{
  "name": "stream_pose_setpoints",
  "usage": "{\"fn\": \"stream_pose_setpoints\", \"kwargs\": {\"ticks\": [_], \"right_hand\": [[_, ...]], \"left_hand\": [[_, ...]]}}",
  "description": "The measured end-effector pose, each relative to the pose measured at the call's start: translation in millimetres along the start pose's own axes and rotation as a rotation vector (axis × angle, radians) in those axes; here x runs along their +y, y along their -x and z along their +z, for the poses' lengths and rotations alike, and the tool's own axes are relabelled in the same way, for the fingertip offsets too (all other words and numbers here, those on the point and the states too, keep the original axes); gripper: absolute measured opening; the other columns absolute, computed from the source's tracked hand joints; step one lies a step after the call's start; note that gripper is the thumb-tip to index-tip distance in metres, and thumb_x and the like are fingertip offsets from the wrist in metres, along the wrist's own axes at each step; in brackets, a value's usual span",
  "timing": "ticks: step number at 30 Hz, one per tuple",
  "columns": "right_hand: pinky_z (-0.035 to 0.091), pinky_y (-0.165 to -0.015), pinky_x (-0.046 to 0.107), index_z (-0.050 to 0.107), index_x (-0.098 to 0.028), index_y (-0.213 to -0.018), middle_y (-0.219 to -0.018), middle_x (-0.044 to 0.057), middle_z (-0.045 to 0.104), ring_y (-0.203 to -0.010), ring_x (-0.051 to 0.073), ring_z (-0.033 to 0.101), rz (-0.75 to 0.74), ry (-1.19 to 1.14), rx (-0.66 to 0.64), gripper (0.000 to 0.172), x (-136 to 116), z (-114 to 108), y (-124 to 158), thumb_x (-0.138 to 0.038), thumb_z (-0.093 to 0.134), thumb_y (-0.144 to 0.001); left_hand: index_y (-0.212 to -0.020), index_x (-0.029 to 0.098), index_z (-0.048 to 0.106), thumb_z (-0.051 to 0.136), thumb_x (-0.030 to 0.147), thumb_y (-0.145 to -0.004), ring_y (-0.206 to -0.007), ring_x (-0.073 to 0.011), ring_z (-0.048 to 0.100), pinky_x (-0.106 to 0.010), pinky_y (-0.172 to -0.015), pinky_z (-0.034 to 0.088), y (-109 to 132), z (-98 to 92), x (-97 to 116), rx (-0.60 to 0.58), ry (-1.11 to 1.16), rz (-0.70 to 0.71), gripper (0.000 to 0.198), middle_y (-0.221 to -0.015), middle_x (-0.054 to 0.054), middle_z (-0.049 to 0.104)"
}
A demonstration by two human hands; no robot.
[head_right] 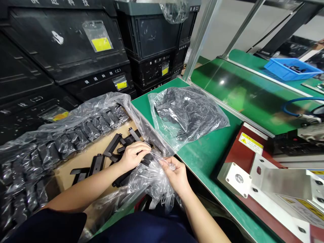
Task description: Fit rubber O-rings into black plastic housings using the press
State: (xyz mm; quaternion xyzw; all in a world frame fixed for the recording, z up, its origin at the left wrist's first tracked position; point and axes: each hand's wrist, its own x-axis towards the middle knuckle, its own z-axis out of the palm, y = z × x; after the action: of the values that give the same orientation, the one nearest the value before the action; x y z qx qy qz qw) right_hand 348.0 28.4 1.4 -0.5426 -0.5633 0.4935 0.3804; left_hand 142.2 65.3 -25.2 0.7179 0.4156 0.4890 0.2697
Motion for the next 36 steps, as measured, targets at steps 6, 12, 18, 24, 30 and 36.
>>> {"fn": "stream_pose_setpoints", "kwargs": {"ticks": [6,12,18,24,30,36], "right_hand": [[0.050,-0.075,0.033,0.059,-0.022,-0.103,-0.079,0.002,0.069,-0.074,0.018,0.064,-0.037,0.008,0.006,0.040,0.1,-2.5,1.3,-0.041,0.075,-0.072],[0.050,-0.073,0.033,0.070,-0.019,-0.097,-0.081,0.003,0.069,-0.074,0.019,0.063,-0.074,0.049,-0.035,0.030,1.5,22.5,-17.5,-0.041,0.068,-0.077],[0.047,-0.067,0.030,0.069,-0.019,-0.075,-0.071,0.003,0.066,-0.067,0.017,0.059,-0.157,0.081,0.062,0.022,-8.4,24.5,-26.4,-0.040,0.063,-0.082],[0.046,-0.068,0.030,0.062,-0.020,-0.068,-0.072,0.002,0.061,-0.069,0.017,0.057,-0.238,0.140,0.096,0.018,-19.7,1.7,-21.0,-0.034,0.063,-0.080],[0.047,-0.068,0.030,0.042,-0.021,-0.053,-0.074,0.004,0.064,-0.073,0.019,0.059,-0.071,0.007,-0.012,0.025,-10.2,-25.1,4.3,-0.024,0.061,-0.070],[0.024,-0.046,0.023,0.033,-0.022,-0.056,-0.052,-0.007,0.032,-0.048,0.008,0.025,0.124,-0.119,-0.055,0.028,7.9,-33.2,27.8,-0.027,0.060,-0.064]], "left_hand": [[-0.084,0.026,0.069,0.057,0.030,-0.089,-0.090,-0.0211,0.067,-0.040,-0.086,0.056,-8.1,-5.2,25.5,0.111,0.096,-0.127,0.013,-0.088,-0.003,0.072],[-0.086,0.022,0.066,0.058,0.037,-0.089,-0.085,-0.0185,0.069,-0.032,-0.080,0.057,-4.0,-3.4,20.6,0.103,0.305,-0.338,0.017,-0.088,-0.003,0.073],[-0.102,0.022,0.062,0.054,0.039,-0.091,-0.099,-0.0198,0.065,-0.033,-0.087,0.054,0.1,-10.4,3.9,0.082,0.286,-0.372,0.022,-0.109,-0.007,0.068],[-0.110,0.024,0.060,0.052,0.039,-0.091,-0.099,-0.0198,0.065,-0.032,-0.083,0.055,10.2,-9.4,-15.4,0.014,0.186,-0.405,0.026,-0.111,-0.009,0.067],[-0.098,0.022,0.064,0.043,0.035,-0.093,-0.088,-0.0182,0.066,-0.029,-0.081,0.053,-23.1,-49.8,-59.6,0.171,-0.404,-0.448,0.025,-0.099,-0.005,0.070],[-0.095,0.020,0.066,0.063,0.023,-0.077,-0.119,-0.0327,0.050,-0.047,-0.102,0.037,-81.9,-99.6,-136.9,0.087,-0.661,-0.531,0.019,-0.118,-0.013,0.063]]}}
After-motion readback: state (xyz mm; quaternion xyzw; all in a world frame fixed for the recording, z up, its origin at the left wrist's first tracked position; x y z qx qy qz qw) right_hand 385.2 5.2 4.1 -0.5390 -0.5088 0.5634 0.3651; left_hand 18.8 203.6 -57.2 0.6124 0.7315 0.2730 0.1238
